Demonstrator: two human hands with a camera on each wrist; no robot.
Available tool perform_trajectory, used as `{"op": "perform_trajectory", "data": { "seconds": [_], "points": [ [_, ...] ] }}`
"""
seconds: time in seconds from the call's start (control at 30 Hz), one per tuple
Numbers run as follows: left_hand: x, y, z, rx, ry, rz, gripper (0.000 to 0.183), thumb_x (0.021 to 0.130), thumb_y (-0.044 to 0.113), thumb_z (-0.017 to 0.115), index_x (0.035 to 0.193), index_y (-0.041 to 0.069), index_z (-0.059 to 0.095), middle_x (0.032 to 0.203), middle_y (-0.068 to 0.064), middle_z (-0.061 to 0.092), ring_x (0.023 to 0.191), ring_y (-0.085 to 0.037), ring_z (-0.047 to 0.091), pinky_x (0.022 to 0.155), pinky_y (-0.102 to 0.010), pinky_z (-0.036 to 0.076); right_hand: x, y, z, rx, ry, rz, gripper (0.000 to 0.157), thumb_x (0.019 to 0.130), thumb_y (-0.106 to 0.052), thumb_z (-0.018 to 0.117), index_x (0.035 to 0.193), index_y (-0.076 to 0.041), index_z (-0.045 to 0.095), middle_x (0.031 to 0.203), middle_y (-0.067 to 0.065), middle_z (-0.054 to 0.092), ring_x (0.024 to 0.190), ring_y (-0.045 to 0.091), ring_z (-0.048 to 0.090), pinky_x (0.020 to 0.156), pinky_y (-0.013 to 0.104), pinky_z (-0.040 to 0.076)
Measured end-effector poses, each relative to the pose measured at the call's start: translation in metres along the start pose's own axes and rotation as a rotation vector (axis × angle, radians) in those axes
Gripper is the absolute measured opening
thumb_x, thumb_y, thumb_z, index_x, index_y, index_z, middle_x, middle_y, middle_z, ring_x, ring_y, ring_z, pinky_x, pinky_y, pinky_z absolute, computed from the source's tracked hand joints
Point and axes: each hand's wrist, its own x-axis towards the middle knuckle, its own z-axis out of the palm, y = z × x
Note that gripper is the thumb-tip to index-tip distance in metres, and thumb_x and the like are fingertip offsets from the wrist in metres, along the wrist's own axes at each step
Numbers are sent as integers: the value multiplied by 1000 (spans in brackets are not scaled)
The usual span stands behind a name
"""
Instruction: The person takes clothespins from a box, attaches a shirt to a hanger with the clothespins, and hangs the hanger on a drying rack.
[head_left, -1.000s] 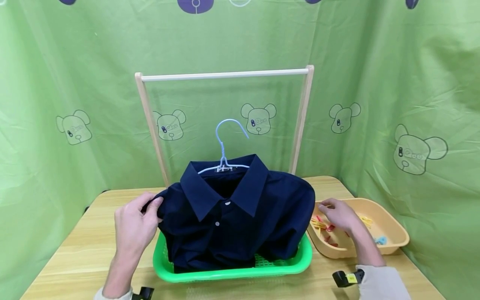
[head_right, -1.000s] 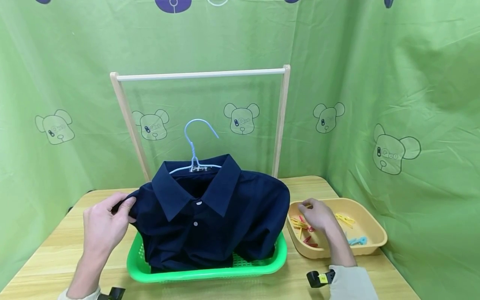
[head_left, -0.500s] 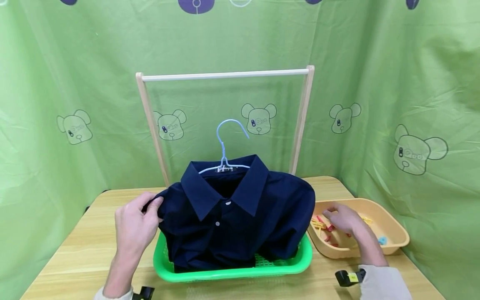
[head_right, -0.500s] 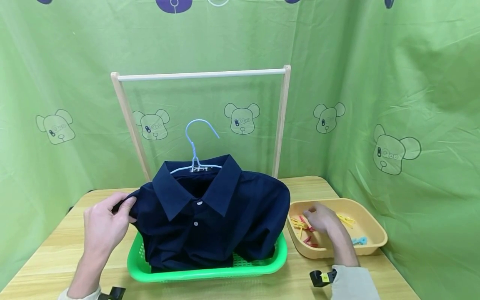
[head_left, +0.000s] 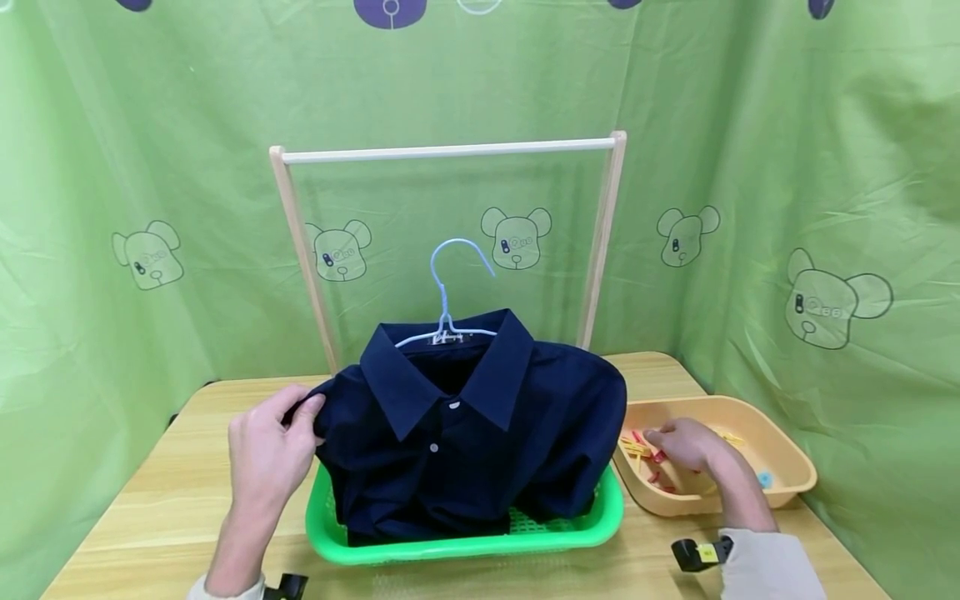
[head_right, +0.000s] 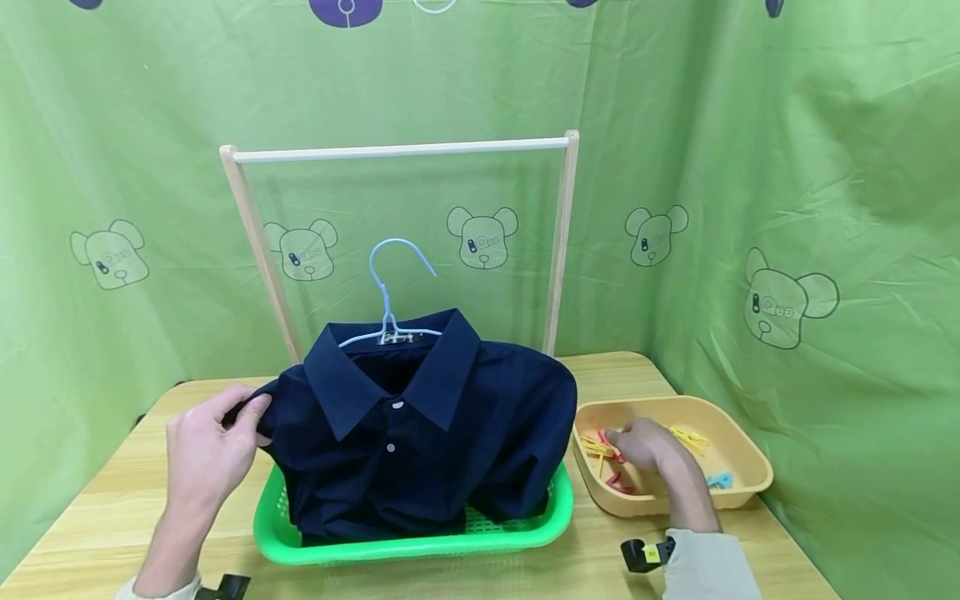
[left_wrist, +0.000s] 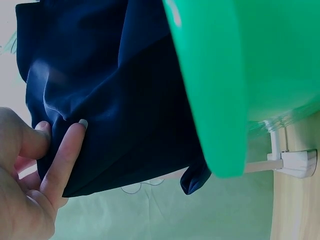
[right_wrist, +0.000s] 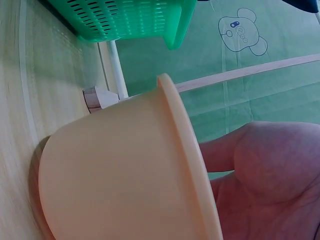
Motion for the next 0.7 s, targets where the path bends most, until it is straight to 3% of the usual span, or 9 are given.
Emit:
{"op": "perform_trajectory", "data": {
  "seconds": [0.2, 0.33, 0.43, 0.7],
  "points": [
    [0, -1, -1, 1, -2, -6, 13, 89, 7, 75, 78, 13, 74, 57, 5, 67, 49, -11, 61, 50, -18, 40, 0, -1, 0, -4, -15, 6, 50, 107, -31, 46, 120, 16, 59, 97, 19, 58, 88, 30, 56, 73, 39, 44],
    [1, -1, -1, 6, 5, 1, 13, 89, 7, 75, 78, 13, 74, 57, 4, 67, 50, -13, 61, 51, -19, 40, -1, -1, 0, 29, -16, -5, 38, 105, -27, 47, 97, 6, 65, 77, 8, 56, 69, 21, 53, 61, 33, 41],
    [1, -1, -1, 8, 6, -1, 13, 89, 7, 75, 77, 13, 73, 56, 5, 67, 50, -14, 61, 50, -19, 39, -2, 0, 0, 66, -24, -12, 33, 104, -24, 48, 82, -3, 61, 64, 0, 47, 57, 15, 44, 55, 29, 36],
    [1, -1, 2, -1, -8, -4, 13, 90, 8, 75, 78, 14, 74, 57, 6, 67, 50, -12, 61, 51, -18, 40, -5, 3, 1, 68, -59, -20, 37, 104, -20, 47, 78, -2, 66, 63, 0, 53, 57, 13, 45, 55, 26, 35]
  ]
}}
